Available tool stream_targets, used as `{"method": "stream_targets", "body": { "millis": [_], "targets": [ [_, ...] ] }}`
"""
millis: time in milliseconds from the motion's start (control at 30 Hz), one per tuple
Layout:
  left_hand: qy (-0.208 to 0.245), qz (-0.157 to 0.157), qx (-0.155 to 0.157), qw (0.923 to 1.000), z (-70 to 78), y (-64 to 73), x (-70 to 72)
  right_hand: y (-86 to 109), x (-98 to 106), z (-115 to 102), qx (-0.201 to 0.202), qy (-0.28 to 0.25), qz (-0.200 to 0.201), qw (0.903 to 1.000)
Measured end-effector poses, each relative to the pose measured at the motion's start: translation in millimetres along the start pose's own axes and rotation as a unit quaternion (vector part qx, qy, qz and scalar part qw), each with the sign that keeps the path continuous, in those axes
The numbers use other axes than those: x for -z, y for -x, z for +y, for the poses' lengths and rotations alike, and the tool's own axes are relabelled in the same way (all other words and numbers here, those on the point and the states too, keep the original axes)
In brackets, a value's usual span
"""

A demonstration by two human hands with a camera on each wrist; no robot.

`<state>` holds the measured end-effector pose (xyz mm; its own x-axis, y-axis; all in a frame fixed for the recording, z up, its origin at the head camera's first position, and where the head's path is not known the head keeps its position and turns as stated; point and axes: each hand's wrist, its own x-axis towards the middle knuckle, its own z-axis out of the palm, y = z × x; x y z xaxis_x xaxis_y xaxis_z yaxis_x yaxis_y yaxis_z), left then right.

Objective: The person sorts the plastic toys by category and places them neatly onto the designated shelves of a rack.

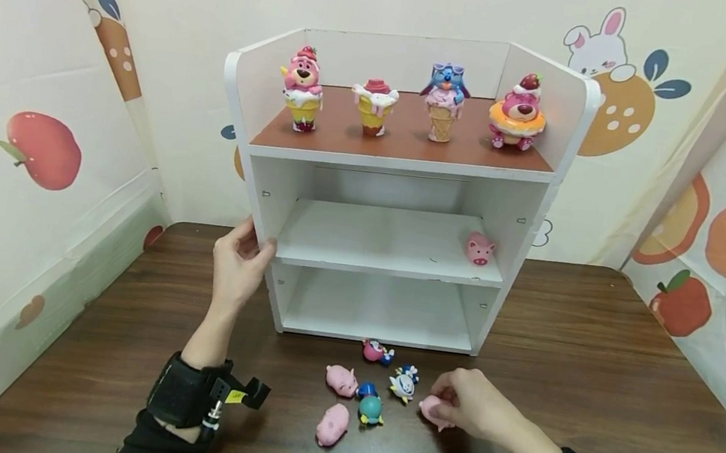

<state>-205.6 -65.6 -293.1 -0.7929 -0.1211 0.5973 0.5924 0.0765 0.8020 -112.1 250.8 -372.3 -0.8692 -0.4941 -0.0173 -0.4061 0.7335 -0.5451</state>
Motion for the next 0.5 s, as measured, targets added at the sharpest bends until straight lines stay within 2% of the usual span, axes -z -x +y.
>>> {"method": "stream_targets", "body": {
  "millis": [333, 500],
  "targets": [
    [-0.005, 0.003, 0.001, 1.0, 0.4, -1.3, -0.6, -2.6, 9, 16, -0.006, -0.004, 0.015, 0.9999],
    [-0.002, 0.003, 0.0, 1.0, -0.1, -1.4, -0.7, -3.1, 10, 17, 0.008, 0.0, 0.029, 0.9995]
  ]
}}
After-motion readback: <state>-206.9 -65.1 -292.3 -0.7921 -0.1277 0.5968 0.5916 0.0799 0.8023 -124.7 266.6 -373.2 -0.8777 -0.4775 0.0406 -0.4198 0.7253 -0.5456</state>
